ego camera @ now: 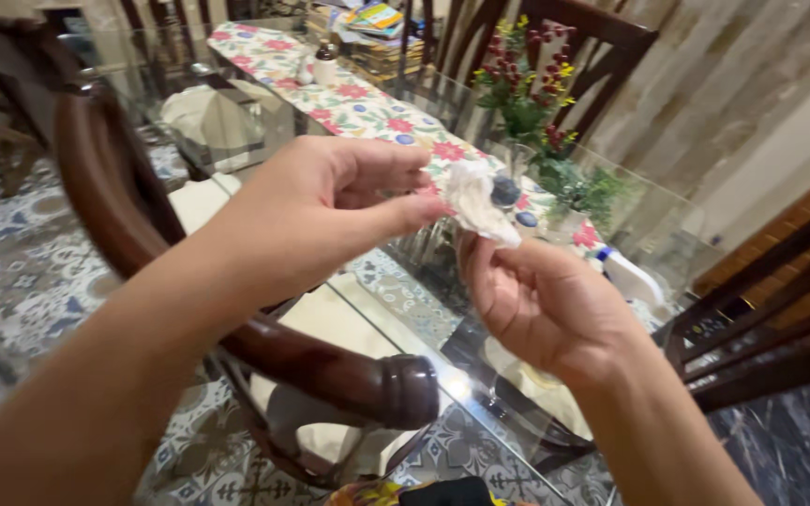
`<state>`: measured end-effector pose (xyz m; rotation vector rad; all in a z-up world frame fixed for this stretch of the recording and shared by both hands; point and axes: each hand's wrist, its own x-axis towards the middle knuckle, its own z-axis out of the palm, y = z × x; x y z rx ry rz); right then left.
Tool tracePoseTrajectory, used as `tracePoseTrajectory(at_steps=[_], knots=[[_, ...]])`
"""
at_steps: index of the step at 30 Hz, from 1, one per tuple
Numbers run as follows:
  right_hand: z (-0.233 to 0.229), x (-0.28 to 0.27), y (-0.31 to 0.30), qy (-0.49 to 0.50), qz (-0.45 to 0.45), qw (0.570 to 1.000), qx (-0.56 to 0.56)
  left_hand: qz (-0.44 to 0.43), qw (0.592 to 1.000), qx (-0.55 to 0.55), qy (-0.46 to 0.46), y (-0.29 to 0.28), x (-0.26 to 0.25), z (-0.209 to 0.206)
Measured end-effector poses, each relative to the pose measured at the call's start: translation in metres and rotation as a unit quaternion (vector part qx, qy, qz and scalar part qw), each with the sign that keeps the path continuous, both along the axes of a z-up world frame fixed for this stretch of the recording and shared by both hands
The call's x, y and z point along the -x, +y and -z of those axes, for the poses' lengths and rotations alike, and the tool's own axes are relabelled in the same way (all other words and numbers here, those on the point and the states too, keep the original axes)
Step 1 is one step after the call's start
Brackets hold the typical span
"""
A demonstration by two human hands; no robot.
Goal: The person cleans the wooden frame of a chair using a spray bottle and a cloth, wiping the top and back rails.
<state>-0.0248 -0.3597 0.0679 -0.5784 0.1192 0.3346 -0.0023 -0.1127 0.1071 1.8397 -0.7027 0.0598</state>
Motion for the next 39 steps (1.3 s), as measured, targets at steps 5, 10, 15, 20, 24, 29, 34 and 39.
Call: tracePoseTrajectory(at_steps=[5, 10, 15, 20, 24, 29, 34, 39], knots=[[0.0, 0.026, 0.004, -0.033, 0.031, 0.999, 0.019, 0.039, 0.995, 0.071, 0.052, -0.03, -0.002, -0.009], [0.012, 0.038, -0.011, -0.05, 0.068, 0.992, 0.095, 0.015, 0.996, 0.017, 0.086, -0.034, 0.002, -0.014], [0.094, 0.019, -0.083, 0.032, 0.317, 0.856, 0.407, -0.179, 0.979, 0.013, 0.097, 0.004, -0.007, -0.019], [0.163, -0.021, -0.186, -0.01, 0.415, 0.667, 0.618, -0.245, 0.967, 0.067, -0.038, 0.07, -0.005, -0.002], [0.165, -0.053, -0.212, -0.218, 0.223, 0.724, 0.615, -0.306, 0.944, 0.123, 0.0, 0.102, 0.005, 0.012], [0.146, -0.094, -0.166, -0.24, 0.106, 0.76, 0.595, -0.314, 0.937, 0.152, -0.003, 0.125, 0.01, 0.029], [0.045, -0.099, -0.101, -0.295, 0.029, 0.692, 0.659, -0.302, 0.941, 0.155, -0.005, 0.131, 0.008, 0.04], [-0.044, -0.098, -0.045, -0.489, -0.17, 0.613, 0.597, -0.305, 0.937, 0.17, -0.003, 0.13, 0.01, 0.042]])
